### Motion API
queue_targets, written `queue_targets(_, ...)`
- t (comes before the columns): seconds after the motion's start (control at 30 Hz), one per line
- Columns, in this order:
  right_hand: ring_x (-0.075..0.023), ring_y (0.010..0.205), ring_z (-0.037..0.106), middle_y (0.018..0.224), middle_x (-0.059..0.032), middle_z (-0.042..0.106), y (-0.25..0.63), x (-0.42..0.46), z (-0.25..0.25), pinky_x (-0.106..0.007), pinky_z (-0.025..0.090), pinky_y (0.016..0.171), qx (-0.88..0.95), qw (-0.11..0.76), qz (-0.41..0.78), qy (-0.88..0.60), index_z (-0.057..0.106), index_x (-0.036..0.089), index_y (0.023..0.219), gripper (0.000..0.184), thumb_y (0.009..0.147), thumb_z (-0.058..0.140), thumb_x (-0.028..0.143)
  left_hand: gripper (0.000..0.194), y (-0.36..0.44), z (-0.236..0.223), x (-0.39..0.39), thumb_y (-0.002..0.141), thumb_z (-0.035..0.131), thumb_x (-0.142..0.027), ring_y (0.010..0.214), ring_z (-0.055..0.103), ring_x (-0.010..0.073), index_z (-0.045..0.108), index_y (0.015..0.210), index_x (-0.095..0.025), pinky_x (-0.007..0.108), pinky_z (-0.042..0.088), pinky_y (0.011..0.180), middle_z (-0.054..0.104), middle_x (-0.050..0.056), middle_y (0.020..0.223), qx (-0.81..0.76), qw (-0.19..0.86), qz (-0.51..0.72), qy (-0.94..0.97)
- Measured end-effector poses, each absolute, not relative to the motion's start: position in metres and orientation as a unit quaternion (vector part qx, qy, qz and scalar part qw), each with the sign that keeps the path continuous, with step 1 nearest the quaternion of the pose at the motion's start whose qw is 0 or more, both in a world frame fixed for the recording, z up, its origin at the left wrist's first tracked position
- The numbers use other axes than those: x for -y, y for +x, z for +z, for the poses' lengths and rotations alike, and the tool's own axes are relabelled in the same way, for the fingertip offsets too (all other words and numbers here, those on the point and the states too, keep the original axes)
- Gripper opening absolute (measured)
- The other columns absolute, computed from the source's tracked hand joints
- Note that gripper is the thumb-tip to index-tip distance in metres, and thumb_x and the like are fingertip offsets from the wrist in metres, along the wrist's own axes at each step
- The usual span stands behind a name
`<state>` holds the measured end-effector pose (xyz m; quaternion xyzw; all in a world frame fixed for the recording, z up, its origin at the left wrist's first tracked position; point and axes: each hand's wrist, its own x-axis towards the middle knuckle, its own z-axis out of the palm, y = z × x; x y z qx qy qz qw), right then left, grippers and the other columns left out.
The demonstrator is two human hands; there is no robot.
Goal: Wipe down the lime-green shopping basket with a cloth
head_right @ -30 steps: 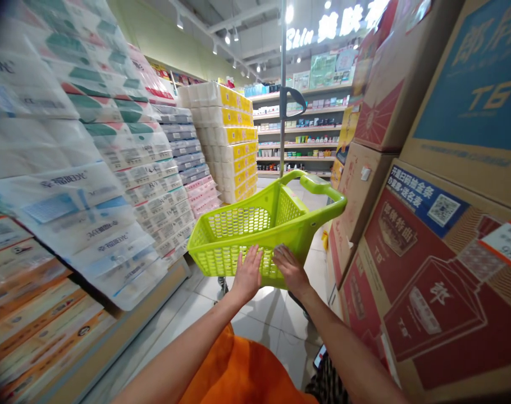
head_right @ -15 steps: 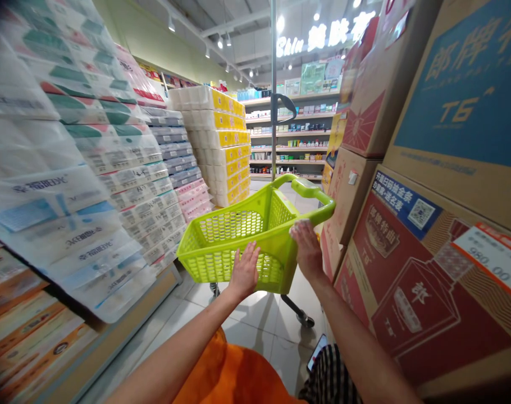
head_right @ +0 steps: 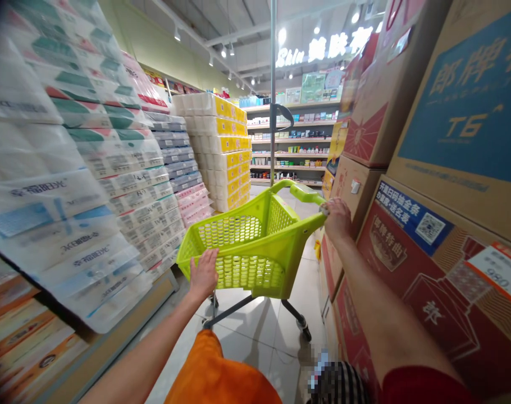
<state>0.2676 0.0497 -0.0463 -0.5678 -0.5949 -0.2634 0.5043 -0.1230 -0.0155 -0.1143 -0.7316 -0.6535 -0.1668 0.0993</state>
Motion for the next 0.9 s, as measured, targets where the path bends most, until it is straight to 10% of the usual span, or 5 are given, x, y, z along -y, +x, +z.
queue_targets(0.4,-0.0194,0.108,0.048,0.105,-0.0055,0.061,0.117,-0.044,-0.102,-0.039,0.038,0.094,0.82,0.384,-0.133,-0.402,0.066,0.023,0.093,0.036,0.076,0.038,0.006,0.069,-0.067,-0.107,0.026,0.068,0.046,-0.015,0.132,0.021,0.0281,0.029,0.135,-0.011,0.052,0.013,0.107,0.031,0.013,0.142,0.641,0.035,-0.144,-0.753)
queue_targets(0.9,-0.0187,0.098,0.054,0.097,-0.0069,0.063,0.108,0.003,-0.125,-0.034,0.047,0.085,0.797,0.443,-0.058,-0.407,0.067,0.018,0.085,0.035,0.076,0.034,0.008,0.074,-0.067,-0.125,0.053,0.064,0.051,-0.022,0.131,0.024,0.0237,0.028,0.133,-0.009,0.045,0.011,0.11,0.033,0.013,0.14,0.486,-0.044,-0.127,-0.864)
